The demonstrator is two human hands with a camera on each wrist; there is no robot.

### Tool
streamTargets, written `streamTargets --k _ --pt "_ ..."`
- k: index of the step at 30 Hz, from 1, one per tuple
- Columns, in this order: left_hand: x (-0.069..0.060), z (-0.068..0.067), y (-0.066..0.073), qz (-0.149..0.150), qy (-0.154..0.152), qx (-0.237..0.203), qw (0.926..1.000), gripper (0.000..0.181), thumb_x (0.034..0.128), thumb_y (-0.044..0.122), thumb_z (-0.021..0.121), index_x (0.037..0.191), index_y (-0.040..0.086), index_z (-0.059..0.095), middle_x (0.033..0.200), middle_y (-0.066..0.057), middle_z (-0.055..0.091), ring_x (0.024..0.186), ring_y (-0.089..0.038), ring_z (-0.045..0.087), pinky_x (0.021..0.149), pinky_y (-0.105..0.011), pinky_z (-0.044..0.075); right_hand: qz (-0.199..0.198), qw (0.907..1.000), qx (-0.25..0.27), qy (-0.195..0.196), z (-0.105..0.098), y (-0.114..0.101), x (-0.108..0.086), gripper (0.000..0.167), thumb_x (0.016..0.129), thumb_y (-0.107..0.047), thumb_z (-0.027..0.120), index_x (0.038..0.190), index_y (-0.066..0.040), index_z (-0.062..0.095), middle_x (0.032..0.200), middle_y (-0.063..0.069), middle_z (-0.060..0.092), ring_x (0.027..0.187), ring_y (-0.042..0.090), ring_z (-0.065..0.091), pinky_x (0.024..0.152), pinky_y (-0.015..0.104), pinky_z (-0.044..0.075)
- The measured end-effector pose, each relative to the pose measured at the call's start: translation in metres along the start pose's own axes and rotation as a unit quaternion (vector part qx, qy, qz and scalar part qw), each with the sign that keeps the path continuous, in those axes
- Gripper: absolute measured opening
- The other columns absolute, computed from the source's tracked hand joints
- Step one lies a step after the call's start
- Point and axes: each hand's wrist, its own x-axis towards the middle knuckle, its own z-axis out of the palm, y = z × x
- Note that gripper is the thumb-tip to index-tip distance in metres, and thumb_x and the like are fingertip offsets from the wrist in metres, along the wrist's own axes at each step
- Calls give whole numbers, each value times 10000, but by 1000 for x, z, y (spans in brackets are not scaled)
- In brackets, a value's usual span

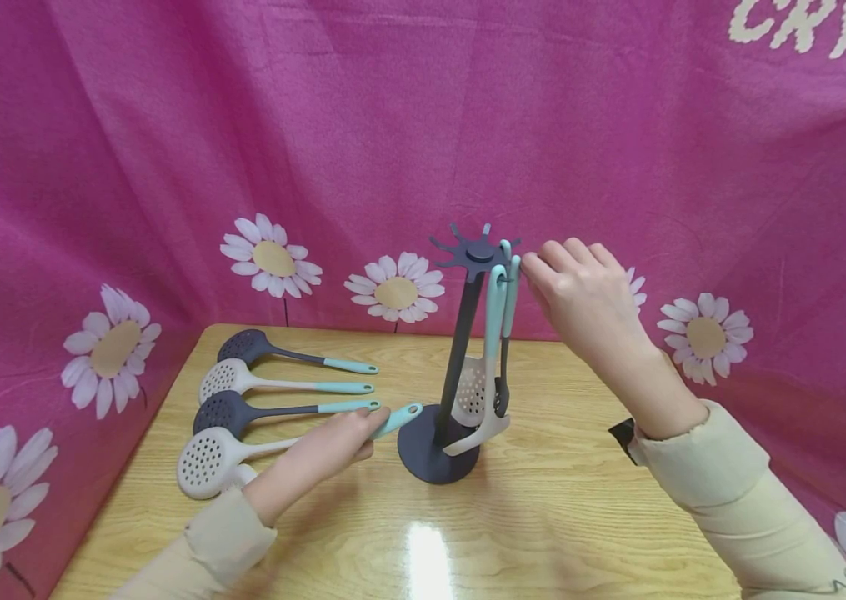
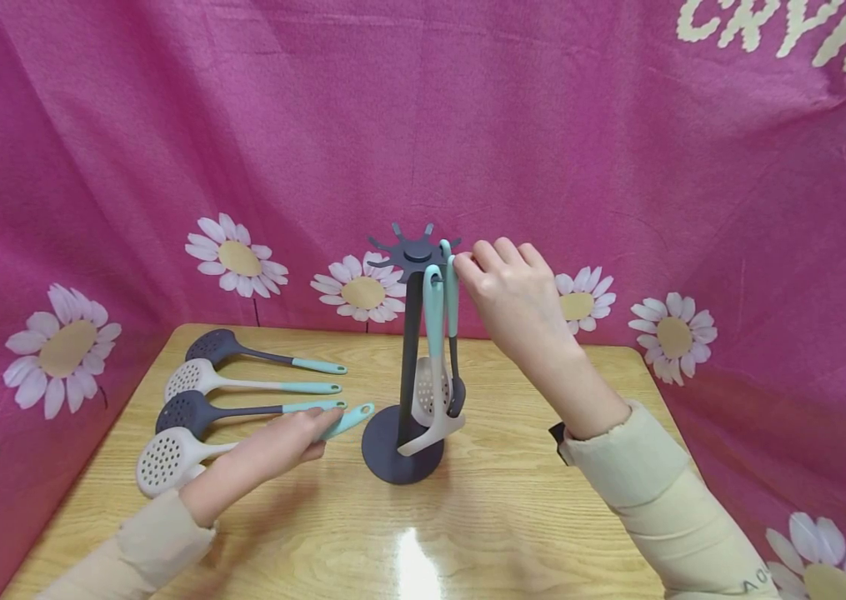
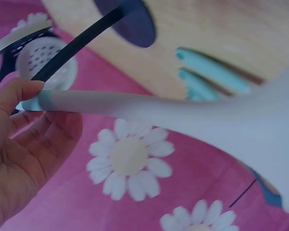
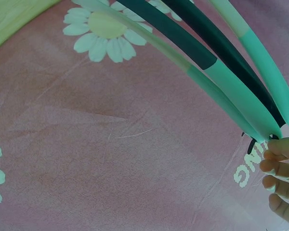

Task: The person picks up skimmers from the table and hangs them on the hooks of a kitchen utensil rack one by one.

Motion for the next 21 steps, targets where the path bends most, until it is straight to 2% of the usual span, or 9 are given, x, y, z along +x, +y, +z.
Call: streamTargets --k 2,4,5,9,16,19,21 --pt "7 14 -8 -191 75 256 9995 244 818 32 622 1011 54 474 770 -43 529 632 -130 518 552 -245 433 1 10000 6 5 0 0 0 74 812 3 583 759 -25 541 693 90 522 621 271 480 558 361 390" --pt "13 17 -7 -223 251 313 9989 290 786 31 662 1009 58 478 748 -40 519 603 -134 513 520 -246 434 -1 10000 2 12 0 0 0 76 813 2 582 756 -25 538 693 89 521 621 271 479 557 361 390" --pt "14 17 -7 -123 384 301 9987 293 788 36 658 1015 59 475 746 -41 519 600 -136 513 517 -247 437 -3 10000 -1 15 0 0 0 77 813 1 582 756 -24 537 694 89 521 621 271 479 557 361 390" --pt "20 6 1 191 798 245 9963 325 780 48 670 1026 67 459 742 -20 506 598 -119 500 516 -224 435 -5 10000 -2 -1 0 0 0 80 814 2 582 755 -24 535 694 91 521 624 272 481 556 360 391" --pt "27 -10 19 274 1191 49 9925 429 796 95 685 1160 53 464 907 -67 592 744 -144 575 668 -281 533 3 10000 -7 -7 0 0 0 76 815 1 578 758 -24 534 695 92 523 625 273 481 551 360 389" --pt "30 -15 23 444 1602 0 9861 421 795 74 675 1165 25 479 911 -87 593 740 -154 575 668 -278 537 2 10000 -14 2 0 0 0 75 816 -2 577 758 -24 537 695 92 526 622 273 481 549 359 386" --pt "32 -19 27 598 1931 8 9794 396 790 50 665 1143 4 492 881 -86 590 727 -156 572 659 -277 537 1 10000 -11 7 0 0 0 73 816 -2 578 759 -24 539 694 92 527 621 272 480 548 359 386"
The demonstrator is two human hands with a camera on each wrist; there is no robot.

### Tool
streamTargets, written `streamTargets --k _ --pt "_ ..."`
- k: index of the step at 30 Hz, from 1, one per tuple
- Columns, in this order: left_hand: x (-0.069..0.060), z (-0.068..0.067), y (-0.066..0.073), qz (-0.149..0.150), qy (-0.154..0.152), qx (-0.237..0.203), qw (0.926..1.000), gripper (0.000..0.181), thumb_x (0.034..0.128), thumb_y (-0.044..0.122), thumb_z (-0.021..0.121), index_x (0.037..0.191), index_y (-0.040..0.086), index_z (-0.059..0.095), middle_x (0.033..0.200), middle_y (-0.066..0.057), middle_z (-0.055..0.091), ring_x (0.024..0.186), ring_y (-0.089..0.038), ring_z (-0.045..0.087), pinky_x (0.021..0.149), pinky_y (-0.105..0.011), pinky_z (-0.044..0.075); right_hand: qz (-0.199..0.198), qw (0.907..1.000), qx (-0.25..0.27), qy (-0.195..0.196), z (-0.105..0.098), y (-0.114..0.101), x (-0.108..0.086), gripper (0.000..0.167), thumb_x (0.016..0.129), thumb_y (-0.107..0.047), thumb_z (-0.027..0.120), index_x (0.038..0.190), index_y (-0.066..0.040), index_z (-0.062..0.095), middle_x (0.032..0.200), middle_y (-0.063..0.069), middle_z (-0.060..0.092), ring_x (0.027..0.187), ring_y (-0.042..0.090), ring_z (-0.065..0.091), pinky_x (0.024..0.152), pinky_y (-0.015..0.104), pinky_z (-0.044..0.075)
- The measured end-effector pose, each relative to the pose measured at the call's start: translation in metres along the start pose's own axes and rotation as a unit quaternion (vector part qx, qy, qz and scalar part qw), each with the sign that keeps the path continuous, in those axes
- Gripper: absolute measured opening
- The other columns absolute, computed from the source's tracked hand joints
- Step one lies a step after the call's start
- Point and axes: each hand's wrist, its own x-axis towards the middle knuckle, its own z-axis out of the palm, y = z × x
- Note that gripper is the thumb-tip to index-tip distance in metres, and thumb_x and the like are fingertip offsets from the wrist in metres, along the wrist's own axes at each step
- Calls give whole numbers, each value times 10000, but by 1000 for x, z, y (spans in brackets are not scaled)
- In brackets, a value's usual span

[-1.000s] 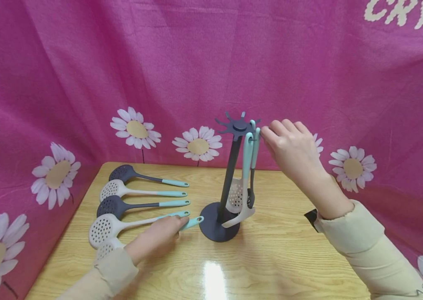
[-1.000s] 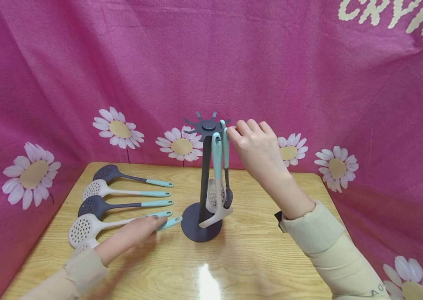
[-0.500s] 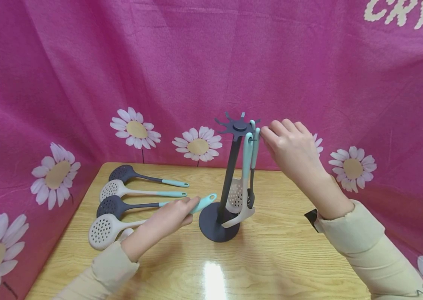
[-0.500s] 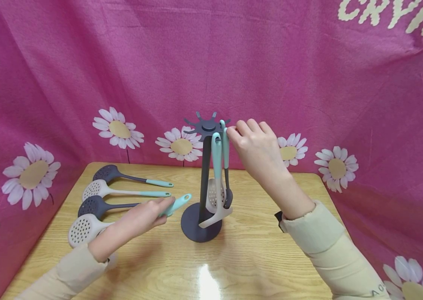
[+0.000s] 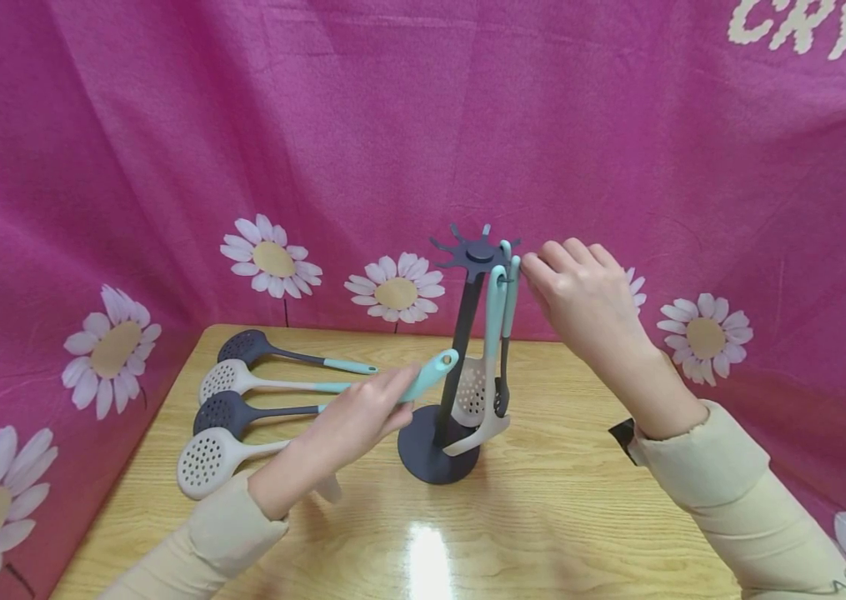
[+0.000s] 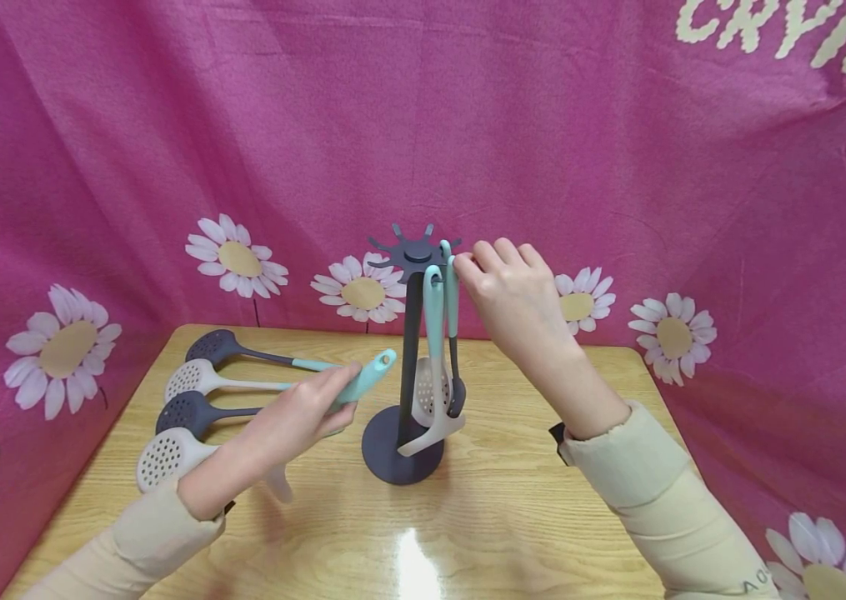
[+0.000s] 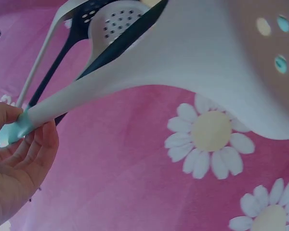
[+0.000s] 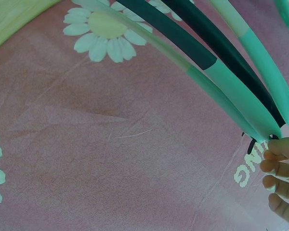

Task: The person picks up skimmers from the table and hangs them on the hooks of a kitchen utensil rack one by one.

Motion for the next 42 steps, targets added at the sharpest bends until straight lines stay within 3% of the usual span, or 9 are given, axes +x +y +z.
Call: streamTargets --k 4,11,18,21,29,38,42 --pt "9 -8 7 200 476 -9 9987 339 782 16 638 1089 -13 498 816 -66 561 705 -150 553 662 -279 534 1 10000 3 15 0 0 0 66 814 -1 579 764 -23 542 694 94 528 620 275 481 547 361 387" --pt "28 -22 16 167 909 50 9957 365 784 24 633 1110 -24 477 771 -64 538 665 -144 544 650 -268 534 11 10000 7 41 0 1 -1 59 817 -3 573 768 -22 546 692 97 531 613 277 477 541 364 386" --pt "41 -24 18 -11 1348 105 9908 398 785 31 632 1151 -44 495 967 -146 612 805 -225 615 756 -356 525 24 10000 28 49 0 0 -1 61 825 -9 569 770 -23 548 691 94 529 618 277 481 549 367 392" --pt "43 -24 18 -44 1435 90 9896 402 791 37 620 1165 -36 492 1001 -146 605 805 -221 600 755 -352 525 12 10000 27 27 0 0 -1 67 823 -3 572 766 -25 544 690 92 528 621 275 485 556 367 399" --pt "49 -22 18 -31 1465 14 9892 344 795 28 611 1113 -19 491 870 -106 556 713 -183 528 649 -318 516 9 10000 48 38 0 0 -1 72 821 2 570 761 -24 541 685 95 528 614 276 482 545 362 391" --pt "56 -17 19 -144 1438 -163 9894 359 794 27 624 1124 -47 503 938 -126 588 799 -209 569 754 -345 524 37 10000 59 17 0 0 -1 64 820 2 567 767 -22 543 690 95 533 620 278 482 546 363 388" --pt "58 -13 20 -266 1429 -307 9889 366 797 45 638 1126 -44 505 944 -124 590 791 -202 573 744 -332 527 44 10000 56 13 0 0 -1 61 818 3 570 769 -22 544 689 96 532 619 278 483 542 360 384"
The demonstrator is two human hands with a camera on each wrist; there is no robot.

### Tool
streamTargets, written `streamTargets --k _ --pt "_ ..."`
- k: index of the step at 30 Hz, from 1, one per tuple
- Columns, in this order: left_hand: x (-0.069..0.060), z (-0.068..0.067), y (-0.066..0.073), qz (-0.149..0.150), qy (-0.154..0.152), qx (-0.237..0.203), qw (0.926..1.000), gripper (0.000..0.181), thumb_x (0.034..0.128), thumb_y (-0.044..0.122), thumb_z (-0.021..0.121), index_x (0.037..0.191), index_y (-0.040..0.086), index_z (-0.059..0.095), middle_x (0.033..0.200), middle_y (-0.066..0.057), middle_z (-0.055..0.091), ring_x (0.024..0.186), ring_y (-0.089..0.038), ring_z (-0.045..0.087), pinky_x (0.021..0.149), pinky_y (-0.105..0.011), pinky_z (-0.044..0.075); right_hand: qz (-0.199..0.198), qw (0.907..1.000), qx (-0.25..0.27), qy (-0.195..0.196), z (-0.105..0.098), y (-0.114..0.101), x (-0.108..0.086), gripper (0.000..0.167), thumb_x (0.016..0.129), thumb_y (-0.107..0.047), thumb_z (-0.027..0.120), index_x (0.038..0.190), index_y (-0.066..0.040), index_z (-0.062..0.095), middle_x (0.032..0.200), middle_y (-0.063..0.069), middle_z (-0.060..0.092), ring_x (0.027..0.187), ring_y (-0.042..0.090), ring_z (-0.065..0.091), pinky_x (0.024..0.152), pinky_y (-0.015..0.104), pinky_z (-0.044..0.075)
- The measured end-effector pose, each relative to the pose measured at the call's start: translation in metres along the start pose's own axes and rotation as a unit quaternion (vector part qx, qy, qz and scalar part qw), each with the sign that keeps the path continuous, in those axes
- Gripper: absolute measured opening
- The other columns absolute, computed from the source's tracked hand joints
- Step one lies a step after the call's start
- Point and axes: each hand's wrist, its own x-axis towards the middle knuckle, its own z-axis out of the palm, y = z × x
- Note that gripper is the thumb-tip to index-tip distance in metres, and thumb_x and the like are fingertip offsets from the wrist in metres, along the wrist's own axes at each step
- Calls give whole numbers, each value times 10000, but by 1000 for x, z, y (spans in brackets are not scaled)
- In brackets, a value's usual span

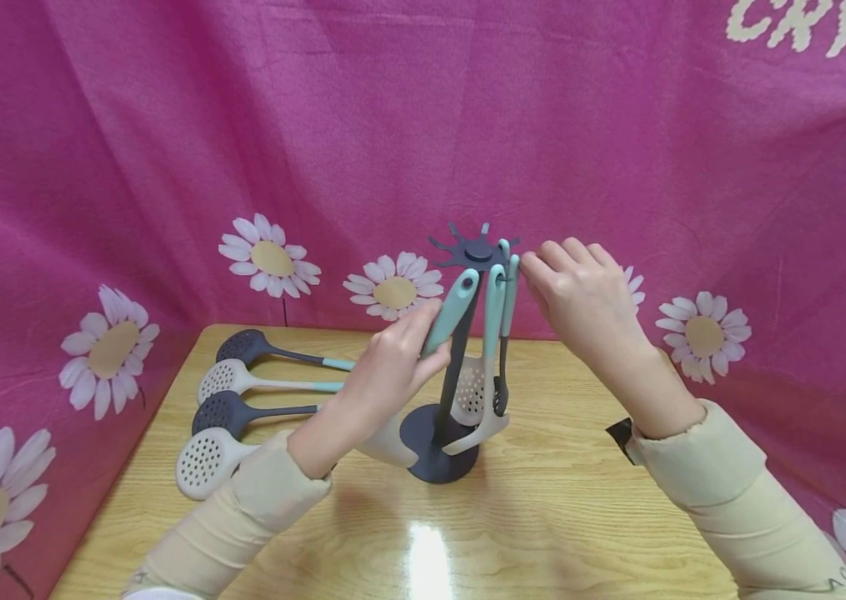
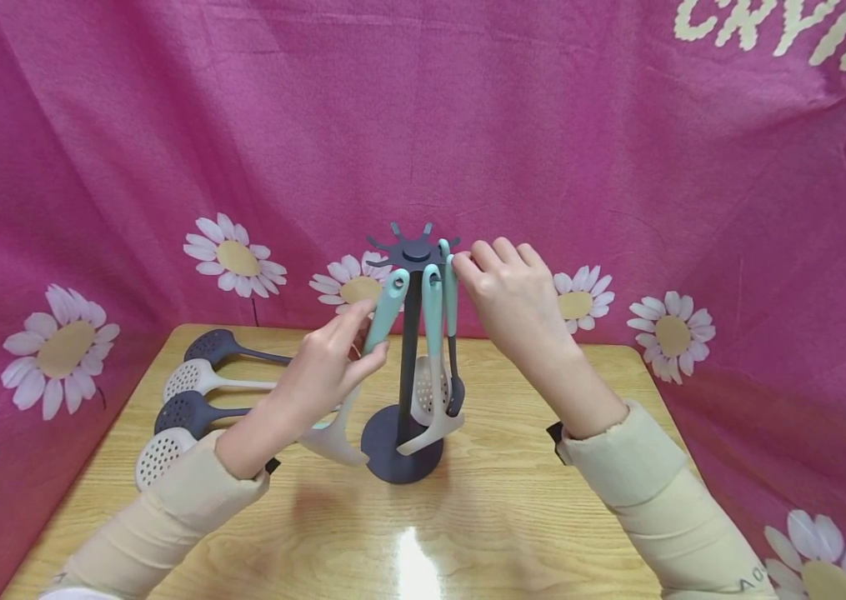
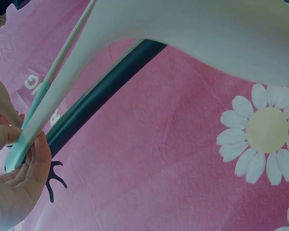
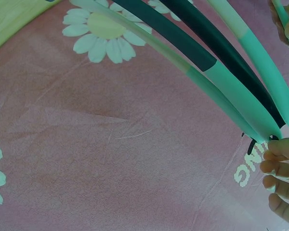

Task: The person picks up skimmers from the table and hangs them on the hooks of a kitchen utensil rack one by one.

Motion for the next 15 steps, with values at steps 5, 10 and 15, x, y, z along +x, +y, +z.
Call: streamTargets --k 5,10,15 --pt "1 5 0 -267 -55 -170 9995 356 805 53 630 1131 -25 508 927 -106 582 757 -189 577 704 -313 532 4 10000 15 20 1 0 0 59 817 4 569 770 -21 543 681 95 523 610 277 474 538 359 377" --pt "1 9 0 -549 -136 -351 9978 365 813 57 624 1146 -7 491 910 -86 579 740 -183 592 702 -320 532 -3 10000 25 59 1 0 0 55 819 1 567 772 -20 547 673 95 517 604 276 467 532 357 370" --pt "2 14 1 -707 -107 -451 9964 389 807 51 635 1158 -10 479 848 -86 575 695 -180 587 651 -306 530 5 10000 30 54 0 0 1 41 818 2 574 786 -19 561 685 97 535 609 276 474 531 359 373"
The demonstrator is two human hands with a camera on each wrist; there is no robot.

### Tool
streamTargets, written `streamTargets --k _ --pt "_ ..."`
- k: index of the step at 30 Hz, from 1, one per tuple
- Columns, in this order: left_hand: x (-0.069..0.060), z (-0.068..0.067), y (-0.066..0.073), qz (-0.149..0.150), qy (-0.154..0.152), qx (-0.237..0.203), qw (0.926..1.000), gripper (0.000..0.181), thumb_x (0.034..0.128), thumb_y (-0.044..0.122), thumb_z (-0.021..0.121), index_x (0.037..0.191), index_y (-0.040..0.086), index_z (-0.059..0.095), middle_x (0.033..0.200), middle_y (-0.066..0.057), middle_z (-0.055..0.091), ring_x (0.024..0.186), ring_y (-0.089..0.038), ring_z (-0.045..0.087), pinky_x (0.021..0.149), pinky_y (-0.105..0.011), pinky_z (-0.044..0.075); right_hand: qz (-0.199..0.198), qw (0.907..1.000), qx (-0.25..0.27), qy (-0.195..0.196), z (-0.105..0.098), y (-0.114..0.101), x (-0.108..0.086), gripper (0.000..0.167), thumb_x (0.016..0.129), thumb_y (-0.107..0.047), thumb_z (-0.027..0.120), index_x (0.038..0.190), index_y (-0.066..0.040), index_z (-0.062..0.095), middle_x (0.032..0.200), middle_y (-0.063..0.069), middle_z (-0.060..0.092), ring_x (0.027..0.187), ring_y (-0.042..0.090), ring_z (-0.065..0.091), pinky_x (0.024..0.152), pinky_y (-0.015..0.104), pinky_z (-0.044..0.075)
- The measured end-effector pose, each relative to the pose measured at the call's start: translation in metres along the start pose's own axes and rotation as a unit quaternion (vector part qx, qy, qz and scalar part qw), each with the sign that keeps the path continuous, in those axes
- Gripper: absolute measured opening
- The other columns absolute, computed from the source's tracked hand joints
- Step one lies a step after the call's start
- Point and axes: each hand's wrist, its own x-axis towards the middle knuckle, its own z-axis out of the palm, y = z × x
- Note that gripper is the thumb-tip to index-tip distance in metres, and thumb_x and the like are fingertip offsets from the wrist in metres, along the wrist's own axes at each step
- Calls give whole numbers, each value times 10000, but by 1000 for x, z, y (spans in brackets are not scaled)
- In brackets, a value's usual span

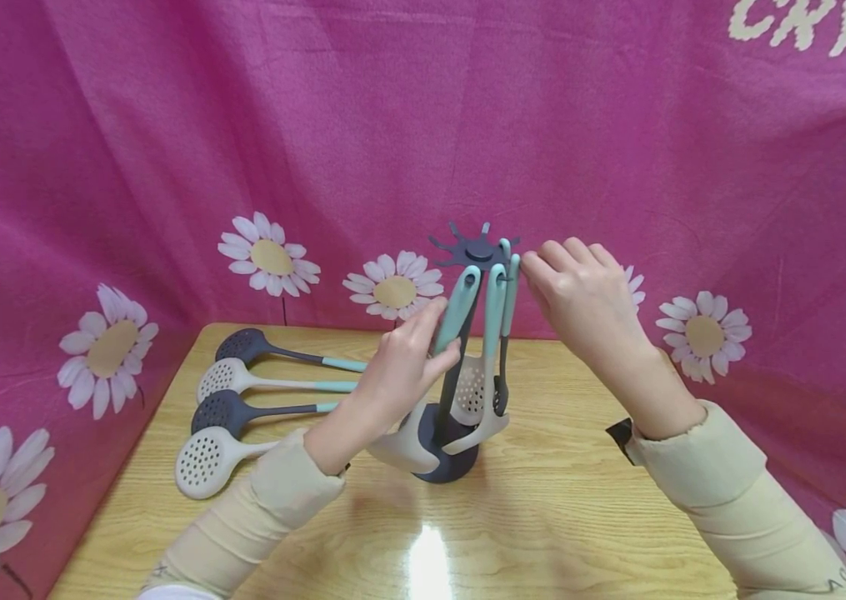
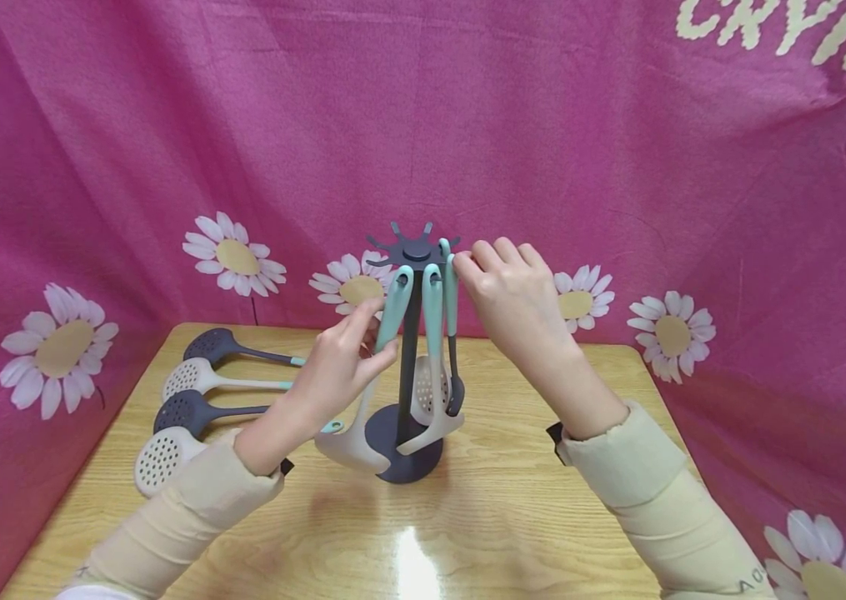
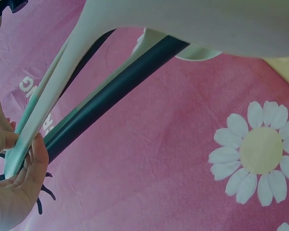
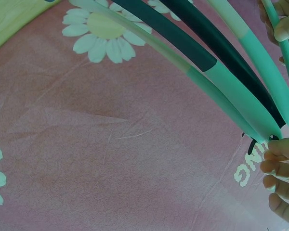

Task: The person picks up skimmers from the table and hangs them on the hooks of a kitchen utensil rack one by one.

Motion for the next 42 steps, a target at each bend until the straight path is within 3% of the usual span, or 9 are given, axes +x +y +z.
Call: streamTargets --k 6,12,22,42 --pt "0 5 1 -99 21 -169 9998 420 803 41 646 1177 -24 465 810 -84 564 664 -151 568 604 -233 514 -1 10000 13 2 0 0 0 34 814 6 582 793 -16 567 686 98 538 607 273 473 529 356 375" --pt "0 10 -1 86 127 -242 9996 390 804 34 641 1143 -27 460 791 -80 563 656 -135 564 575 -186 487 -6 10000 9 24 0 0 -1 34 813 5 583 791 -14 566 685 99 538 606 274 477 527 357 377" --pt "0 15 -3 188 284 -273 9990 410 789 28 661 1137 -35 453 779 -97 575 640 -147 591 560 -252 520 13 10000 31 68 1 0 -1 41 816 6 575 784 -16 561 679 97 535 605 276 477 523 357 373" --pt "0 19 -6 271 433 -121 9986 451 775 51 689 1146 -25 443 799 -98 586 664 -147 607 603 -212 516 28 10000 35 53 1 0 -1 32 803 12 585 800 -14 566 688 101 542 614 281 483 530 362 379"
